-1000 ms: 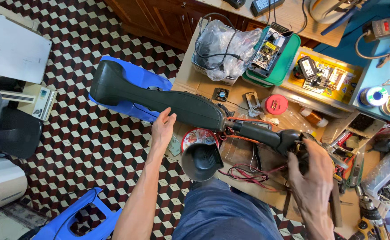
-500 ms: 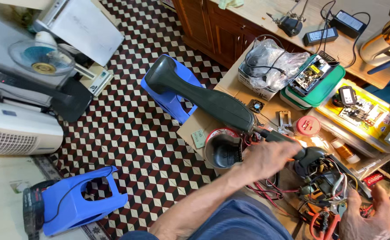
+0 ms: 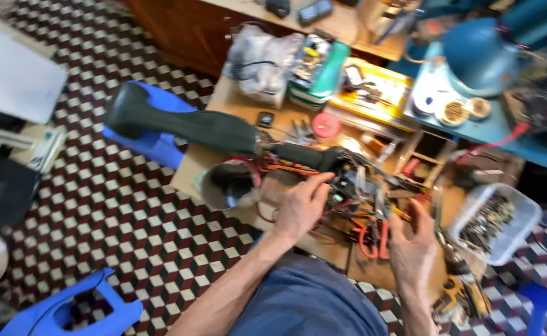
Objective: The person disassembles a handheld electric device, removes the front housing, and uses a multimeter to test internal wires and components. They manipulate wires and a small cylindrical part while checking connections on the workbench.
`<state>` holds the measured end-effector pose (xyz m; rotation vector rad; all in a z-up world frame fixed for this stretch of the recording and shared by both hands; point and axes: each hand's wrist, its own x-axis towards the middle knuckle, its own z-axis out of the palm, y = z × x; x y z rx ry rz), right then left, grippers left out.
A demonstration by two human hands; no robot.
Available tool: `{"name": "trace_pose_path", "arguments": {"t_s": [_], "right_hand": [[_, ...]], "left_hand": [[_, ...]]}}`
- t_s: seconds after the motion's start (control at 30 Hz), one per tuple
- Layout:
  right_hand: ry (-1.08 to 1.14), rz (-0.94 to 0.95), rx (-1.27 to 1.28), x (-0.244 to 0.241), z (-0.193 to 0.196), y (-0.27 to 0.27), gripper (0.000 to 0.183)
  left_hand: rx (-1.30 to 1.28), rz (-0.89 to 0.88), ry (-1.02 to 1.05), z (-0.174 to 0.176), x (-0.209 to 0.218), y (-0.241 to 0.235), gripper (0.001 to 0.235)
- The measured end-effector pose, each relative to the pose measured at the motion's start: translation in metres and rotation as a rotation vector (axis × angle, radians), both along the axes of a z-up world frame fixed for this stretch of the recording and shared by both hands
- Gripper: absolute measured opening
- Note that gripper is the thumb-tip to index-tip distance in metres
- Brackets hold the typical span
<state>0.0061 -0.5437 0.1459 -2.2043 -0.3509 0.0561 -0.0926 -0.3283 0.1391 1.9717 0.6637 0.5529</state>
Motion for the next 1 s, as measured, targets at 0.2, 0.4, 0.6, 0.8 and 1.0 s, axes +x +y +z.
{"name": "trace_pose_path", "arguments": {"t_s": [0.2,0.4,0.6,0.8,1.0], "right_hand": [[0.219,-0.059,0.052,0.001,0.01,0.016,0.039],[0.164,-0.133,0.079,-0.014,0.038,0.061,0.034],[-0.169,-0.09,-0.109,-0.003,0.036,0.101,0.045],[0.148,-0.216,0.13,0.01,0.015,0.1,0.024],[0.33,-0.279,0.225,0.019,0.006,0.092,0.021]], "left_hand": [[-0.062,-0.075,0.032,0.005,0.006,0.009,0.019],[-0.1,-0.141,0.104,0.002,0.021,0.025,0.02],[-0.109,-0.256,0.118,-0.007,0.046,0.041,0.028],[-0.069,-0.284,0.122,-0.016,0.065,0.036,0.032],[-0.299,-0.325,0.216,-0.019,0.063,0.046,0.023]]}}
